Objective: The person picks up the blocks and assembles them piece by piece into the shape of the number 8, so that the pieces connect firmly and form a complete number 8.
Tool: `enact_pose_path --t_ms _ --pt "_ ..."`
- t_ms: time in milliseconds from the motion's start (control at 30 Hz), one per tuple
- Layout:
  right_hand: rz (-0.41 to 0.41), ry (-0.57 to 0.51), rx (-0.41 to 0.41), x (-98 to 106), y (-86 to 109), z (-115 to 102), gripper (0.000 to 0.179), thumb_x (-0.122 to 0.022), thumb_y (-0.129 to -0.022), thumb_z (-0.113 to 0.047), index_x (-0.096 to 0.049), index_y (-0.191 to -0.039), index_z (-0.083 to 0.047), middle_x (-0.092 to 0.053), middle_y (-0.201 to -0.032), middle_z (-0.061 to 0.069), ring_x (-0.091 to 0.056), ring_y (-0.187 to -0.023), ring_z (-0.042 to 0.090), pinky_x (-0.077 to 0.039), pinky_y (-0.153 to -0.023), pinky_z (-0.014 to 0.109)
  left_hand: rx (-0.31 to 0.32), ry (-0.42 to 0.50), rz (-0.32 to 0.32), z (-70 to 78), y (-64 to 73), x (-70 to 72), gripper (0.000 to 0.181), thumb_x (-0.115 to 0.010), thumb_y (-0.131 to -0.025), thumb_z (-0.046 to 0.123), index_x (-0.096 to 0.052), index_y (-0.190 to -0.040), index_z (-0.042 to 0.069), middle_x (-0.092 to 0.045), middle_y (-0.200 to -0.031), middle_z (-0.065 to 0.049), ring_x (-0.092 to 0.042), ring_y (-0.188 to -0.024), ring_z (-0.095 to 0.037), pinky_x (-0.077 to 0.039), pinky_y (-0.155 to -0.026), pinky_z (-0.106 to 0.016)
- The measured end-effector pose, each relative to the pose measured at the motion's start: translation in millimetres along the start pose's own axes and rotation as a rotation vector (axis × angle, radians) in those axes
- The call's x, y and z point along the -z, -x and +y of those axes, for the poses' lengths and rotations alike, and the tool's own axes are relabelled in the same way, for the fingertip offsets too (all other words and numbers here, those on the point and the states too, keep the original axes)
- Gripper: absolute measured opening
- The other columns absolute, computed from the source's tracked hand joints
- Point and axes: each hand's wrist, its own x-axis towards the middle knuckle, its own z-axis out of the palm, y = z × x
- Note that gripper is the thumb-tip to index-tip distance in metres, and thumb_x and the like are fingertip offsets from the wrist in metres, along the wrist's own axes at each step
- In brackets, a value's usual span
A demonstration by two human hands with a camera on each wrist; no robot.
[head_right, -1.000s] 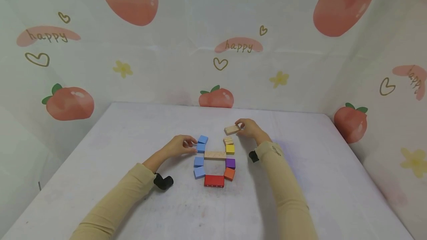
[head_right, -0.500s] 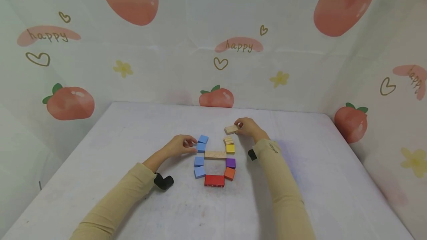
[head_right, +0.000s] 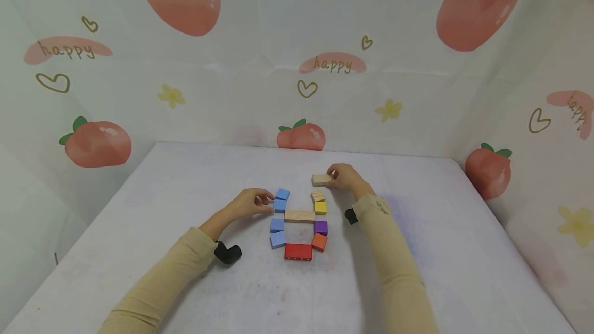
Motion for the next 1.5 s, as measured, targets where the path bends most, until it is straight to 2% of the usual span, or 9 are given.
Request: enact_pose_path --t_ms 233,433,800,1033,1267,1500 --pt "0.028 -0.007 0.030 5.9 2.5 -6.2 0.032 -0.068 -0.084 -0.017 -0.059 -0.110 0.000 -0.062 -0.100 0.020 -0.057 -0.089 0.028 -0.046 -0.080 0.040 -0.003 0.002 -0.004 -0.7 -0.3 -0.4 0.032 -0.073 -0.080 0.022 -0.066 -0.107 0.007 -0.065 -0.097 -0.009 -0.056 -0.084 -0.015 -0.047 -0.076 -0.028" --pt "0.009 -0.028 0.053 9.4 4.0 -20.3 0.032 -0.068 -0.084 -0.020 -0.059 -0.108 -0.001 -0.063 -0.097 0.018 -0.059 -0.086 0.027 -0.048 -0.079 0.039 -0.013 -0.006 0.001 -0.8 -0.1 -0.2 0.031 -0.073 -0.080 0.022 -0.066 -0.107 0.007 -0.065 -0.095 -0.009 -0.056 -0.083 -0.015 -0.047 -0.076 -0.027" --pt "-0.032 -0.036 0.115 3.1 -1.2 -40.9 0.033 -0.069 -0.082 -0.022 -0.061 -0.106 -0.002 -0.064 -0.095 0.016 -0.057 -0.087 0.025 -0.047 -0.077 0.036 0.015 0.003 0.002 -0.8 -0.7 -0.5 0.032 -0.073 -0.080 0.023 -0.066 -0.107 0.008 -0.065 -0.095 -0.008 -0.055 -0.083 -0.015 -0.046 -0.074 -0.027" --pt "-0.070 -0.029 0.090 0.3 -5.2 -47.8 0.033 -0.070 -0.082 -0.023 -0.061 -0.107 -0.002 -0.064 -0.097 0.016 -0.056 -0.089 0.025 -0.047 -0.077 0.035 0.010 0.005 -0.001 0.2 -0.3 -0.2 0.031 -0.073 -0.081 0.023 -0.066 -0.107 0.008 -0.064 -0.096 -0.008 -0.055 -0.083 -0.015 -0.046 -0.075 -0.027" --pt "-0.118 -0.005 0.026 -4.0 -9.3 -50.6 0.032 -0.070 -0.082 -0.025 -0.062 -0.106 -0.005 -0.063 -0.099 0.013 -0.054 -0.089 0.023 -0.047 -0.077 0.032 0.006 0.008 0.000 0.3 0.2 -0.2 0.031 -0.072 -0.081 0.023 -0.066 -0.107 0.008 -0.064 -0.097 -0.008 -0.055 -0.084 -0.015 -0.047 -0.076 -0.028" --pt "-0.134 0.006 0.016 -6.6 -11.6 -51.6 0.031 -0.070 -0.082 -0.026 -0.062 -0.104 -0.005 -0.062 -0.097 0.013 -0.055 -0.087 0.022 -0.048 -0.077 0.032 0.008 0.003 0.006 0.3 0.4 -0.3 0.031 -0.073 -0.080 0.023 -0.066 -0.107 0.008 -0.065 -0.096 -0.008 -0.055 -0.084 -0.015 -0.047 -0.075 -0.027"
